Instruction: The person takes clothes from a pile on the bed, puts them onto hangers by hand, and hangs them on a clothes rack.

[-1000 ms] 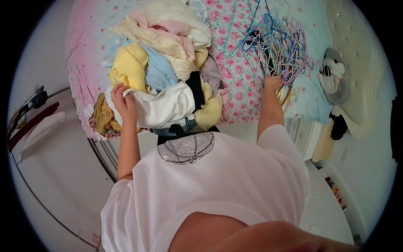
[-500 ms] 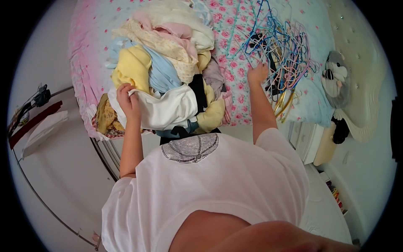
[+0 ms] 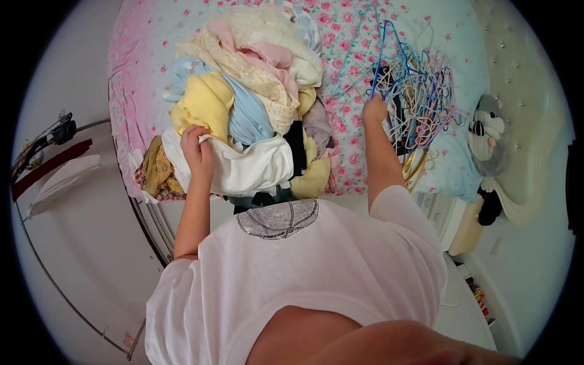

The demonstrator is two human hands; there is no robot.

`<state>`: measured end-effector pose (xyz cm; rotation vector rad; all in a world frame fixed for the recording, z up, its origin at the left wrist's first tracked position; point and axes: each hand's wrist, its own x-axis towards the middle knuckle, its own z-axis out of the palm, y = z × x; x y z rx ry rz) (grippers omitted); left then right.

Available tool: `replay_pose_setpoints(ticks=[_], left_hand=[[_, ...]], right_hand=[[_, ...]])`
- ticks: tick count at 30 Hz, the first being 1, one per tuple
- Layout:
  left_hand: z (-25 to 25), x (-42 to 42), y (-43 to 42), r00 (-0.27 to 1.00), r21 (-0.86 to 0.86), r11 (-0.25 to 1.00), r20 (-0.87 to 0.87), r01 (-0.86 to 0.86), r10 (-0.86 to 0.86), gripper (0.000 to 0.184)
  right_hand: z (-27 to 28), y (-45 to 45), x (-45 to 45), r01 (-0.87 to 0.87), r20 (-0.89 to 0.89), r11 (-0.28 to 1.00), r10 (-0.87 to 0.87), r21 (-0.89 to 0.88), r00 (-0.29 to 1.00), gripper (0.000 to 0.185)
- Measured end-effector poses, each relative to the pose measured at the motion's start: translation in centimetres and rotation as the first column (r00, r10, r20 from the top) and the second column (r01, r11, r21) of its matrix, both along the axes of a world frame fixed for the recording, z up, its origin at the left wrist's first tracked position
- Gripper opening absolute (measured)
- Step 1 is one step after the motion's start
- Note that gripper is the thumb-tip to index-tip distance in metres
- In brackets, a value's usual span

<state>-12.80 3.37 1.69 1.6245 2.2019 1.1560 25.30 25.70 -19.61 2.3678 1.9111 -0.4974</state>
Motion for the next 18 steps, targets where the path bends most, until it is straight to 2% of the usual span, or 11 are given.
replay_pose_setpoints(ticks=[2, 6, 10, 13, 14, 17, 18], left_hand=[[-0.1, 0.0, 0.1, 1.0, -0.007, 1.0, -0.008, -0.01, 0.009, 0.021], [0.4, 0.6, 0.3, 1.0, 0.015, 1.0, -0.02, -0.007, 0.007, 0.021], [0.5, 0.6, 0.2, 1.0, 0.038, 0.999, 0.009, 0.009, -0.01, 0.021], [0.6, 0.4, 0.1, 0.999, 0.045, 0.998, 0.036, 0.036, -0.038, 0.021], [0.5, 0.3, 0.0, 0.999, 0.047, 0.998, 0.035, 0.04, -0.042, 0.021], [0.9, 0.4, 0.0, 0.998, 0.066, 0.997, 0.04, 0.044, -0.047, 0.021], [1.1, 0.5, -0.2, 0.998, 0.071, 0.996, 0.045, 0.045, -0.048, 0.021]], right_hand=[[1.5, -1.5, 1.0, -0.047, 0.064, 0.995, 0.041, 0.089, 0.997, 0.024], [3.9, -4.0, 2.5, -0.095, 0.001, 0.931, 0.101, 0.352, 0.995, 0.023], [7.2, -5.6, 3.3, 0.068, -0.097, 0.858, -0.022, 0.509, 0.995, 0.025], [10.3, -6.6, 3.6, 0.155, -0.233, 0.822, -0.028, 0.549, 0.972, 0.027], [10.4, -6.8, 4.0, 0.109, -0.175, 0.786, -0.001, 0.609, 0.985, 0.028], [13.4, -8.0, 4.1, 0.17, -0.17, 0.752, -0.078, 0.637, 0.982, 0.023], [13.9, -8.2, 4.4, 0.126, -0.16, 0.741, -0.026, 0.659, 0.987, 0.023]])
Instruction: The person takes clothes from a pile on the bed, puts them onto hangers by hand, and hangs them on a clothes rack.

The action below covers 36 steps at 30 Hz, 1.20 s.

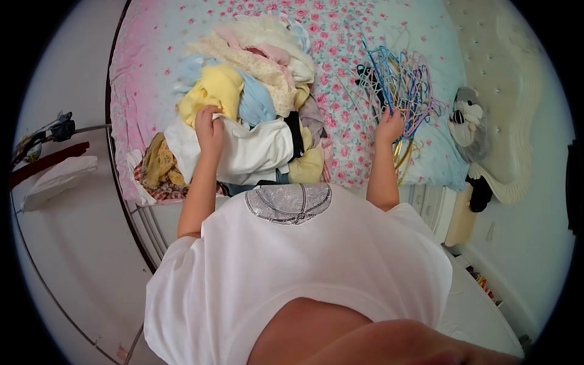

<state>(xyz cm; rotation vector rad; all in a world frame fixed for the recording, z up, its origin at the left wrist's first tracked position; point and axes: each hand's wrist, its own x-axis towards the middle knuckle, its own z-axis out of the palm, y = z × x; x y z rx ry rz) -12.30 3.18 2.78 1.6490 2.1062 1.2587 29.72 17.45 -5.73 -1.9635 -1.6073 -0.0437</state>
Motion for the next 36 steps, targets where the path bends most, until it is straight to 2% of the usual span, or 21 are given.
replay_pose_setpoints(ticks=[3, 7, 10, 14, 17, 18, 21, 23, 24, 25, 27, 30, 33, 36], left_hand=[[0.2, -0.1, -0.1, 1.0, 0.02, 0.999, -0.01, 0.027, -0.027, 0.019], [0.3, -0.3, -0.3, 0.999, 0.057, 0.998, -0.025, 0.04, -0.039, 0.017], [0.4, -0.3, -0.6, 0.998, 0.053, 0.997, -0.041, 0.048, -0.046, 0.017], [0.7, -0.2, -1.1, 0.997, 0.062, 0.996, -0.038, 0.063, -0.061, 0.017], [0.6, -0.3, -1.4, 0.997, 0.066, 0.995, -0.04, 0.072, -0.069, 0.017], [0.7, -0.4, -1.5, 0.997, 0.056, 0.996, -0.032, 0.072, -0.07, 0.018], [0.9, -0.4, -1.6, 0.995, 0.062, 0.994, -0.05, 0.087, -0.084, 0.019], [1.0, -0.3, -1.9, 0.995, 0.069, 0.993, -0.051, 0.094, -0.091, 0.019], [1.1, -0.3, -1.9, 0.995, 0.07, 0.993, -0.043, 0.095, -0.092, 0.019], [1.2, -0.2, -1.9, 0.995, 0.071, 0.993, -0.035, 0.096, -0.094, 0.019], [1.3, -0.1, -1.9, 0.995, 0.084, 0.992, -0.046, 0.094, -0.09, 0.019], [1.5, 0.0, -1.9, 0.996, 0.074, 0.993, -0.03, 0.091, -0.089, 0.019], [1.5, -0.1, -2.0, 0.996, 0.07, 0.995, -0.039, 0.077, -0.075, 0.019], [1.4, -0.2, -2.1, 0.996, 0.044, 0.997, -0.053, 0.068, -0.066, 0.019]], right_hand=[[2.0, -2.0, -0.2, -0.124, 0.092, 0.991, 0.129, -0.052, 0.987, 0.023], [2.6, -4.3, -0.8, -0.101, -0.251, 0.995, 0.101, 0.016, 0.963, 0.026], [1.1, -5.4, -1.8, -0.067, -0.536, 0.99, 0.124, 0.125, 0.835, 0.025], [-0.4, -5.7, -1.5, -0.082, -0.665, 0.995, 0.024, -0.055, 0.746, 0.03], [-2.4, -4.7, -0.7, -0.218, -0.752, 0.852, -0.266, -0.477, 0.604, 0.028], [-6.1, -3.8, 0.6, -0.157, -0.64, 0.824, -0.287, -0.544, 0.713, 0.028], [-5.9, -3.6, 1.1, -0.257, -0.779, 0.759, -0.474, -0.598, 0.411, 0.031], [-5.0, -4.2, 0.5, -0.075, -0.557, 0.86, -0.259, -0.505, 0.789, 0.034], [-4.3, -4.4, 0.0, -0.012, -0.372, 0.907, -0.161, -0.421, 0.914, 0.035], [-4.8, -4.4, 0.2, -0.002, -0.25, 0.915, -0.108, -0.404, 0.962, 0.035], [-5.9, -4.4, 0.9, 0.01, 0.008, 0.93, -0.007, -0.366, 1.0, 0.034], [-5.7, -4.2, 1.2, 0.049, -0.021, 0.898, -0.065, -0.438, 0.998, 0.031], [-4.2, -4.9, 0.9, -0.018, -0.136, 0.976, -0.012, -0.216, 0.991, 0.027], [-2.6, -5.8, 1.3, 0.054, -0.103, 0.979, -0.075, -0.196, 0.992, 0.022]])
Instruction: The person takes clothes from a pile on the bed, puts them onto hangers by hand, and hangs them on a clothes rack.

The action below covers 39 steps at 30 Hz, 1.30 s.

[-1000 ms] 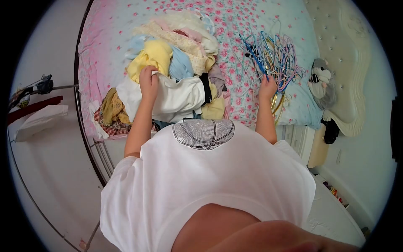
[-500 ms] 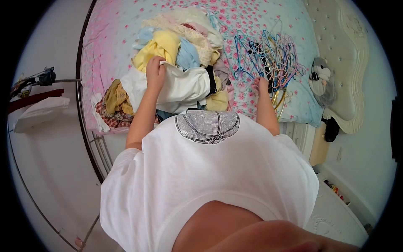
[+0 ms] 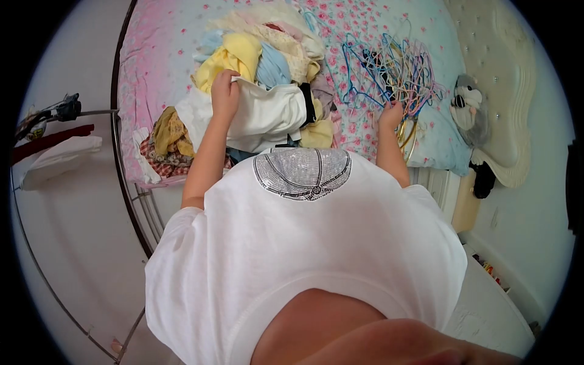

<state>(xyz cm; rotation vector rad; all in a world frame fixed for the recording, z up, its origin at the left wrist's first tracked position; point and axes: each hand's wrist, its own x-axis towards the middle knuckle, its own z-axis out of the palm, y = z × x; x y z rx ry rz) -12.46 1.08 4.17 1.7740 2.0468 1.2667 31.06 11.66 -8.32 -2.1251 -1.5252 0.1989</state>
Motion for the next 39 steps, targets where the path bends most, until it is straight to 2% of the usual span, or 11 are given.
replay_pose_setpoints(ticks=[2, 4, 6, 10, 13, 17, 20, 24, 28, 31, 39], left_hand=[[-0.1, 0.0, -0.1, 1.0, -0.022, 1.0, -0.007, 0.001, -0.001, 0.019], [-0.2, -0.1, 0.0, 1.0, -0.032, 0.999, -0.018, 0.005, -0.006, 0.019], [-0.1, 0.0, 0.0, 1.0, -0.028, 1.0, -0.01, 0.009, -0.009, 0.019], [-0.3, -0.1, 0.0, 1.0, -0.02, 1.0, -0.007, 0.018, -0.018, 0.019], [-0.4, -0.1, -0.2, 1.0, -0.012, 1.0, 0.008, 0.025, -0.025, 0.019], [-0.3, 0.0, -0.3, 1.0, 0.007, 1.0, -0.004, 0.018, -0.018, 0.02], [-0.2, 0.1, -0.5, 1.0, 0.005, 1.0, -0.021, 0.017, -0.017, 0.02], [0.4, 0.5, -0.7, 1.0, -0.024, 1.0, 0.01, 0.008, -0.008, 0.019], [0.4, 0.5, -0.9, 1.0, -0.008, 1.0, -0.012, 0.015, -0.015, 0.02], [-0.1, 0.2, -0.9, 1.0, -0.054, 0.998, -0.009, 0.018, -0.018, 0.02], [-0.3, 0.3, -1.2, 0.999, -0.058, 0.998, -0.044, 0.009, -0.012, 0.02]], right_hand=[[0.1, -0.5, 0.8, 0.015, 0.04, 0.999, -0.014, -0.033, 0.999, 0.021], [-0.6, -0.3, 1.6, 0.047, -0.397, 0.999, -0.046, -0.006, 0.917, 0.019], [-3.9, 1.3, 3.6, 0.091, -0.853, 0.995, -0.079, -0.037, 0.516, 0.014], [-4.6, 1.0, 4.3, -0.024, -0.849, 1.0, 0.016, 0.004, 0.528, 0.018], [-1.9, 0.0, 3.3, -0.225, -0.102, 0.942, 0.206, -0.248, 0.973, 0.027], [-0.1, -0.9, 0.8, -0.113, 0.301, 0.993, 0.113, -0.019, 0.947, 0.026], [1.0, 0.8, 0.0, -0.212, 0.129, 0.902, 0.278, -0.376, 0.952, 0.032], [-1.7, 2.4, -1.9, -0.322, -0.741, 0.801, -0.212, -0.505, 0.637, 0.043], [-1.3, 3.0, -3.5, -0.241, -0.717, 0.77, -0.364, -0.59, 0.594, 0.044], [-1.0, 4.0, -2.2, -0.369, -0.63, 0.716, -0.126, -0.593, 0.767, 0.04], [1.1, 2.9, 1.9, -0.368, -0.822, 0.835, -0.161, -0.408, 0.546, 0.034]])
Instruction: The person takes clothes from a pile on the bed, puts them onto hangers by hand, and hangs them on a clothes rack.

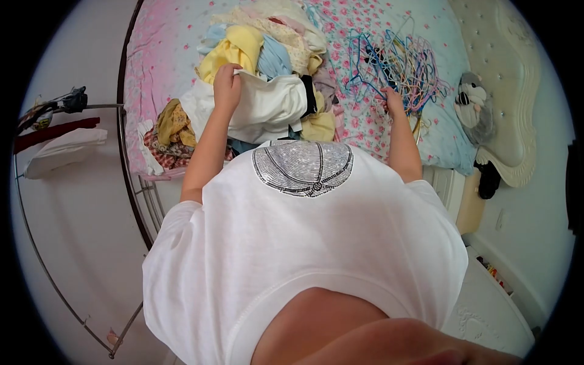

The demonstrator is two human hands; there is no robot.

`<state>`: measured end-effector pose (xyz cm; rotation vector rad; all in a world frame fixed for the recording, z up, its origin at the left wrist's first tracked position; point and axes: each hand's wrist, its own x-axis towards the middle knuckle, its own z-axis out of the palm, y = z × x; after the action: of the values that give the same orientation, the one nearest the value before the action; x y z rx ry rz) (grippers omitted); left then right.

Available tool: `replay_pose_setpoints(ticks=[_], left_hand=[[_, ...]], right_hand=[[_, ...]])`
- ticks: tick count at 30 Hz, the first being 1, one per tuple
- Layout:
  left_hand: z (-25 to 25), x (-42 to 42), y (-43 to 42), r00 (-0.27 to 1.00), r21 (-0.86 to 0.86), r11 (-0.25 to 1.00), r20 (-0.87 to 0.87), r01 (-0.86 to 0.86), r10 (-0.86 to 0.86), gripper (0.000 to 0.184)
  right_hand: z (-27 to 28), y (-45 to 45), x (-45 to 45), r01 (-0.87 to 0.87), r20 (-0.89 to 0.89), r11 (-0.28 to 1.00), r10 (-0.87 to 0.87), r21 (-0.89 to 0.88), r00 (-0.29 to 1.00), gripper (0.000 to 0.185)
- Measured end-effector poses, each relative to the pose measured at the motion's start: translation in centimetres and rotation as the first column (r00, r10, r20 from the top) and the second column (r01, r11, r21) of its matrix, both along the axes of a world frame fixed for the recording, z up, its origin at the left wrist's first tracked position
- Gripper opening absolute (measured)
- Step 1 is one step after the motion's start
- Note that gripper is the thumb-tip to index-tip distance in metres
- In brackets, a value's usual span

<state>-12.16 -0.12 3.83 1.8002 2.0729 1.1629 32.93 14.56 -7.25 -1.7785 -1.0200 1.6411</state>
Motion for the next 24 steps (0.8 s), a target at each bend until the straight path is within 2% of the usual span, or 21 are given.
replay_pose_setpoints(ticks=[4, 7, 11, 13, 14, 17, 19, 22, 24], left_hand=[[0.0, 0.3, 0.1, 1.0, 0.067, 0.998, 0.001, 0.004, -0.004, 0.018], [0.3, 0.5, 0.0, 1.0, 0.047, 0.999, 0.019, -0.004, 0.003, 0.019], [0.9, 0.7, -0.3, 0.997, -0.005, 1.0, 0.066, -0.03, 0.031, 0.019], [0.6, 0.5, -0.3, 0.999, 0.028, 0.999, 0.026, -0.026, 0.025, 0.018], [0.7, 0.5, -0.4, 0.998, 0.017, 1.0, 0.059, -0.026, 0.025, 0.018], [0.9, 0.6, -0.5, 0.992, 0.008, 0.999, 0.119, -0.032, 0.031, 0.019], [0.6, 0.6, -0.6, 0.993, 0.022, 0.999, 0.113, -0.037, 0.034, 0.019], [0.0, 0.4, -0.4, 0.997, 0.058, 0.998, 0.07, -0.02, 0.016, 0.019], [0.0, 0.4, -0.4, 0.998, 0.066, 0.998, 0.056, -0.021, 0.017, 0.019]], right_hand=[[1.3, -0.9, 0.3, -0.006, 0.022, 1.0, 0.006, 0.013, 1.0, 0.033], [-0.4, -1.0, 0.5, 0.022, 0.018, 0.995, -0.024, 0.1, 1.0, 0.034], [-2.2, -1.1, -0.3, -0.058, 0.204, 0.964, 0.004, 0.26, 0.979, 0.037], [-1.0, -2.1, -1.5, -0.011, 0.18, 0.971, -0.033, 0.238, 0.983, 0.036], [-0.1, -2.9, -2.2, 0.011, 0.168, 0.974, -0.05, 0.228, 0.984, 0.036], [1.2, -4.2, -3.0, -0.115, 0.288, 0.912, -0.004, 0.395, 0.958, 0.036], [1.1, -4.8, -3.2, -0.216, 0.388, 0.816, -0.011, 0.536, 0.921, 0.037], [-0.3, -4.6, -3.0, -0.259, 0.398, 0.807, 0.032, 0.531, 0.917, 0.035], [-0.5, -4.2, -2.8, -0.409, 0.484, 0.812, 0.184, 0.416, 0.856, 0.034]])
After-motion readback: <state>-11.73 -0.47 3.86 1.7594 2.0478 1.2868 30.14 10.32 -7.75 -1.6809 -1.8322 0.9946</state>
